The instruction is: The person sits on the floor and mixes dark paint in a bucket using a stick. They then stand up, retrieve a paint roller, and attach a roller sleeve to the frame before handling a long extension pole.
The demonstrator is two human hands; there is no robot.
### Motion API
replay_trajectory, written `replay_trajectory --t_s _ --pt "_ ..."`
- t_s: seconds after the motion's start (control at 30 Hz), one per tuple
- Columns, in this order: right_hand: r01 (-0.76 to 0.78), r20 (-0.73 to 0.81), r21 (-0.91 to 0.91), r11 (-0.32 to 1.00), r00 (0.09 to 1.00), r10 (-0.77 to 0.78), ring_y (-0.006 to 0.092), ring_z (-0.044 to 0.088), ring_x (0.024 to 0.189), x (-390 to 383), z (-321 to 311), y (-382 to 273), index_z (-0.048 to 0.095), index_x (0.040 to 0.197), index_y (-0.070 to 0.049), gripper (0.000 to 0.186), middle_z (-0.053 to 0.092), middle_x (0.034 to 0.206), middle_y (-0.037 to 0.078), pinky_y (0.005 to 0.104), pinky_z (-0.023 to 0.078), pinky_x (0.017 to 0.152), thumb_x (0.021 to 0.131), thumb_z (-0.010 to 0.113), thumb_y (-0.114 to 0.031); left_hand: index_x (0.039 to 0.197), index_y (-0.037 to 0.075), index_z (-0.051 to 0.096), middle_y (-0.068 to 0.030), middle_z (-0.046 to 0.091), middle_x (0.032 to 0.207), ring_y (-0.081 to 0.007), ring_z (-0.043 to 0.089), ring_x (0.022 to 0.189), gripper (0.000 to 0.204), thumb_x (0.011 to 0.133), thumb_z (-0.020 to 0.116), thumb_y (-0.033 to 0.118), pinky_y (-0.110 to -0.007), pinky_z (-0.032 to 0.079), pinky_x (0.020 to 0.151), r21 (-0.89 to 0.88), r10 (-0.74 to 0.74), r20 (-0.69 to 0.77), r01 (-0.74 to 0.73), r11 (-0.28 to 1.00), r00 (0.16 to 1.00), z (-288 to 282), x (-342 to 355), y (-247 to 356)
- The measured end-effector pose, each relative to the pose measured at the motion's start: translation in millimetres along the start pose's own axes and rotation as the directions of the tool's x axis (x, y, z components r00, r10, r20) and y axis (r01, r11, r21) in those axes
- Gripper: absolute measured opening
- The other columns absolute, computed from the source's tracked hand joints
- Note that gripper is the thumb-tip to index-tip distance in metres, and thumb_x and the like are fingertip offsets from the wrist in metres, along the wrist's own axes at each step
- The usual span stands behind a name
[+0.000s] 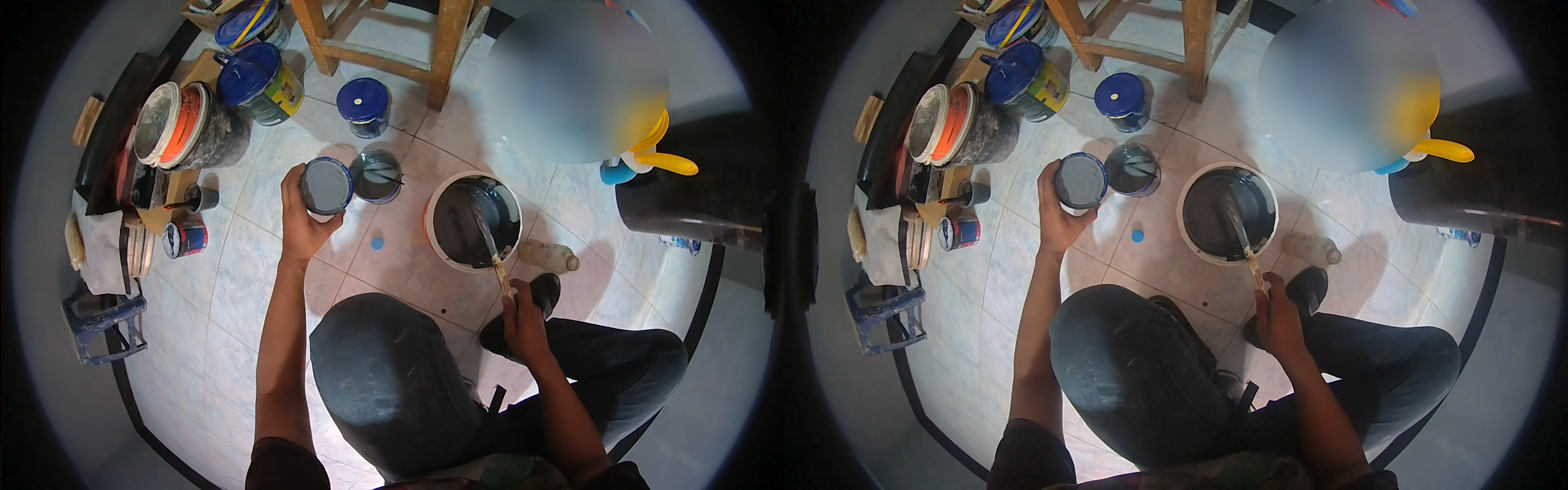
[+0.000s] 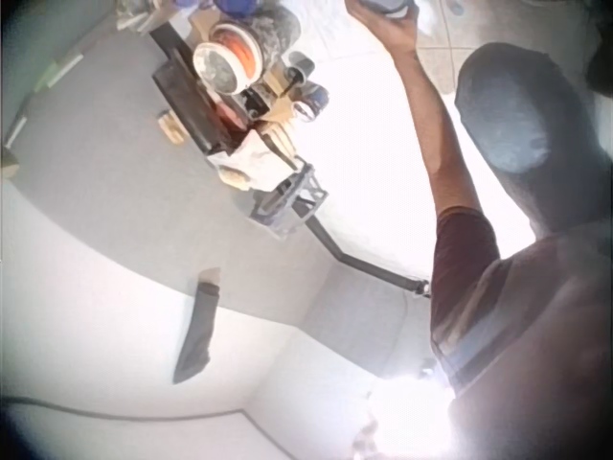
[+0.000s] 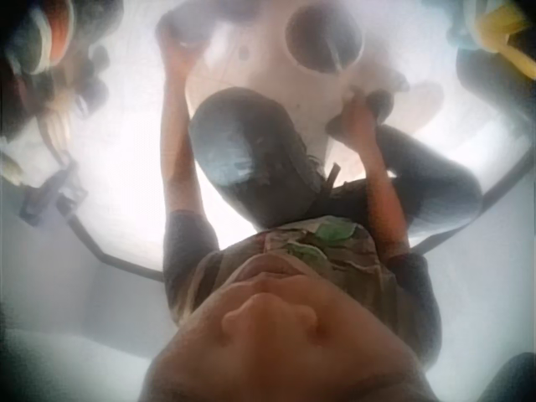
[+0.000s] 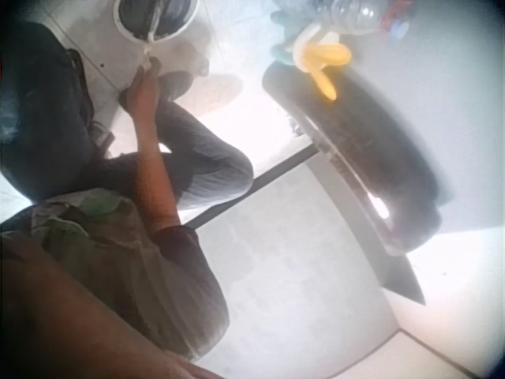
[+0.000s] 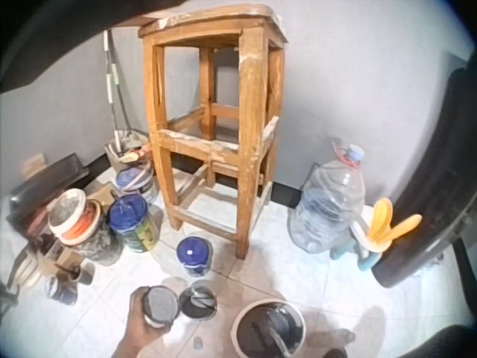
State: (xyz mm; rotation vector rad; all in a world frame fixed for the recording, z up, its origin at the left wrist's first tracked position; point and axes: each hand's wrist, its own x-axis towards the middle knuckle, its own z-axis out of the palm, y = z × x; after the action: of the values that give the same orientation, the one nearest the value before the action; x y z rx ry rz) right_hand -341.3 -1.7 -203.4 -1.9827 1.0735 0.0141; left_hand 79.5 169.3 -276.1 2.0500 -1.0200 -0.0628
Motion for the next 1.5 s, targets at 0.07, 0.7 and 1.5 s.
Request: replay_trajectory --t_s 0.07,0.7,1.5 --pt "-0.04 0.038 -0.024 0.999 0.998 0.041 0.0509 0.068 0.079 3 -5 -8 0.046 0.137 -0.007 0.032 0.066 0.083 0.027 0.0547 0.05 0.068 0.108 0.055 -0.016 0.154 0.003 0.036 -0.0208 0.043 0.151 -0.0421 0.049 0.139 0.11 0.059 0.091 0.0 -0.046 0.044 0.118 0.022 0.01 0.045 -0.011 1.0 0.999 -3 10 14" --pt "-0.085 0.05 0.049 0.995 0.995 0.082 0.0521 0.067 0.08 8 -8 -11 0.047 0.136 -0.006 0.032 0.066 0.081 0.029 0.0577 0.049 0.07 0.107 0.056 -0.017 0.153 -0.003 0.04 -0.0219 0.045 0.156 -0.0432 0.052 0.135 0.09 0.069 0.07 -0.017 -0.047 0.045 0.116 0.375 0.13 0.557 -0.389 0.841 0.82 8 77 74" --pt "-0.048 0.054 0.106 0.993 0.998 0.042 0.0515 0.067 0.08 14 -8 -11 0.044 0.134 -0.006 0.032 0.065 0.083 0.029 0.0581 0.049 0.07 0.106 0.057 -0.015 0.141 -0.002 0.046 -0.0231 0.044 0.149 -0.0438 0.058 0.128 0.094 0.055 0.085 -0.003 -0.044 0.05 0.112 0.254 0.035 0.801 -0.392 0.884 0.598 30 117 97"
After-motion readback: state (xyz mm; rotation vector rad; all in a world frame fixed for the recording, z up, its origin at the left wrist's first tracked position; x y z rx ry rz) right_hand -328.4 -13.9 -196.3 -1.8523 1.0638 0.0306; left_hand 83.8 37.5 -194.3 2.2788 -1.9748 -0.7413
